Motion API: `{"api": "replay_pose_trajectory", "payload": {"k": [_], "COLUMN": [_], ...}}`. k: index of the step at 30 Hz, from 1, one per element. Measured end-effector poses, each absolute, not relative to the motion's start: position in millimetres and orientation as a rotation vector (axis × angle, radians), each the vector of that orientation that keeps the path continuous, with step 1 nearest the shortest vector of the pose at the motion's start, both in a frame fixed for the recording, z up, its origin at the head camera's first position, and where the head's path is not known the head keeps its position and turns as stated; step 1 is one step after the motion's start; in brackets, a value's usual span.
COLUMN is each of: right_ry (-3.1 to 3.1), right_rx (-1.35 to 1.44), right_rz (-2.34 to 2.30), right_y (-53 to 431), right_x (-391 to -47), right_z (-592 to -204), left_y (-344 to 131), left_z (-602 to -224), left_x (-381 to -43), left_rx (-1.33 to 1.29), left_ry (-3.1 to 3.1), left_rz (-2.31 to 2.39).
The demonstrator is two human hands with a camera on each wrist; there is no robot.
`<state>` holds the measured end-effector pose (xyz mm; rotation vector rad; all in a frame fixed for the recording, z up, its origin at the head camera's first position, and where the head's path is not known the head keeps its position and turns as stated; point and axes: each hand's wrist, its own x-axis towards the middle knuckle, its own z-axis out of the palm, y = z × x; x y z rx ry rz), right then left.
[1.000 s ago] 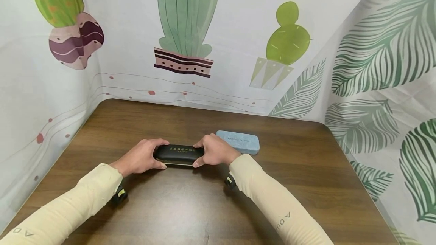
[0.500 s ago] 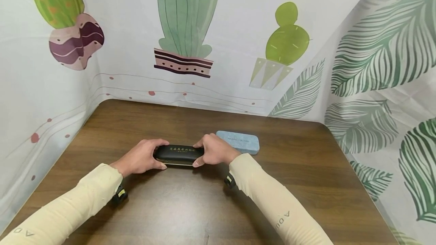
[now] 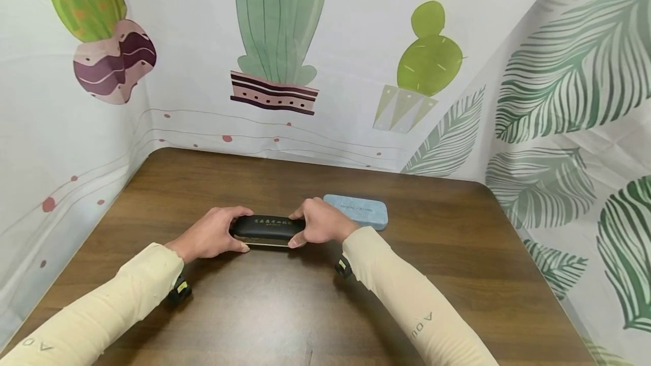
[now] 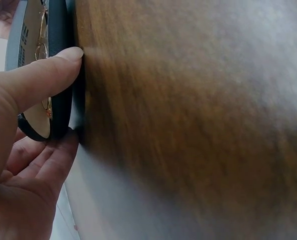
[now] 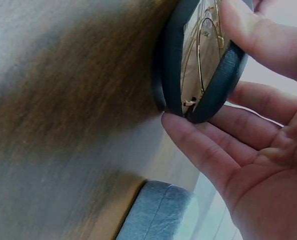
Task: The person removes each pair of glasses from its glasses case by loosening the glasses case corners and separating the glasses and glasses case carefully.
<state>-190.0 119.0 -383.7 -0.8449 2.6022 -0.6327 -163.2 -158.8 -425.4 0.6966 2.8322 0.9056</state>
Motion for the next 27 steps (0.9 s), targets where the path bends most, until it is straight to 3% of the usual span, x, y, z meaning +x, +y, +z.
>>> {"api": "replay_pose_trajectory", "payload": {"k": [27], "right_ry": [2.652], "right_rx": [-0.93], "right_rz": [-0.687], "right_y": [120.0], "right_x": [-191.2], "right_z": [-393.9], "left_y": [-157.2], "left_z": [-419.6], "left_x": [-165.2], "left_rx": [0.754], "left_ry": [2.827], "left_rz": [0.865]}}
